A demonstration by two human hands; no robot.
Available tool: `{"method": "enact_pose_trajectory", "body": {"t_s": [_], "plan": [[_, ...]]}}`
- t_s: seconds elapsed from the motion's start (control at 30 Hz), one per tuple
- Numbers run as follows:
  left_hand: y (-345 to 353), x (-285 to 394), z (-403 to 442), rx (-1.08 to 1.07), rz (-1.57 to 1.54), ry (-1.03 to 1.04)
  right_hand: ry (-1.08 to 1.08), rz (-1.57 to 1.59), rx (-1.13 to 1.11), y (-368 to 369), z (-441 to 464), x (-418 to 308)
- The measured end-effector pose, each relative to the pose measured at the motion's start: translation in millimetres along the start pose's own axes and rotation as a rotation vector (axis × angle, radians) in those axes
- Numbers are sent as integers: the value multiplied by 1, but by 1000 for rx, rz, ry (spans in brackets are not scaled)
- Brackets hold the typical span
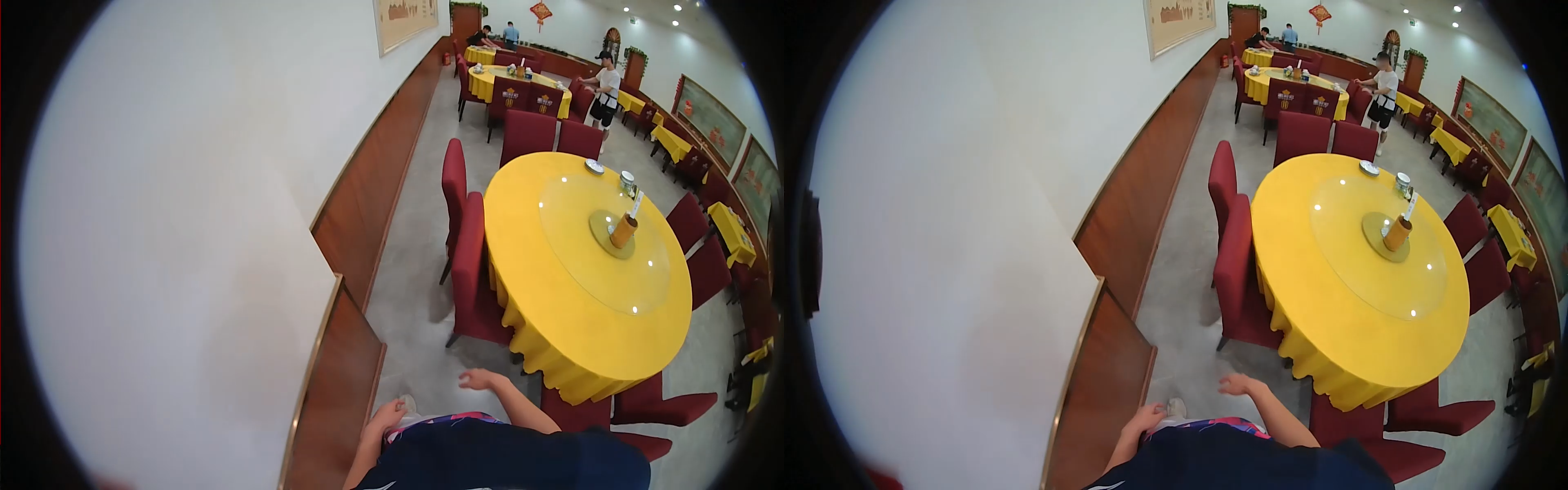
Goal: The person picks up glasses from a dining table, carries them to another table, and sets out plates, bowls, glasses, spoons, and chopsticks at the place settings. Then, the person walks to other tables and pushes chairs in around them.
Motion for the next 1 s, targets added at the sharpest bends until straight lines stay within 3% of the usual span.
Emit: {"method": "enact_pose_trajectory", "body": {"t_s": [0.17,0.23,0.33,0.4,0.47,0.53,0.57,0.63,0.67,0.73,0.93,1.0], "plan": [[-73,30,58,-52,62,83,106,-8,-120,-32,5,-6],[-93,32,86,-93,102,125,290,147,41,-60,5,-6],[-119,46,125,-124,205,76,361,241,99,-92,-2,-18],[-137,60,154,-84,396,106,342,305,134,-100,3,-15],[-150,98,166,-78,365,77,302,365,171,-114,17,-11],[-151,113,200,-60,301,222,459,541,385,-131,28,-2],[-150,125,211,-59,301,220,457,541,384,-139,41,2],[-155,163,227,-60,275,284,637,636,720,-163,73,17],[-157,179,231,-54,285,275,628,648,715,-170,93,21],[-164,231,242,164,271,349,643,753,854,-198,123,39],[-192,349,295,175,415,553,461,1004,973,-273,187,61],[-199,383,323,143,450,608,488,736,994,-288,192,59]]}}
Point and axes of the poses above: each hand's wrist, its own z-axis towards the middle knuckle, its own y-axis out of the palm, x = y × z, the point moved 3 cm from there along z, towards the middle knuckle, and after that the axes turned 8 degrees about -z, right-handed, at the moved point
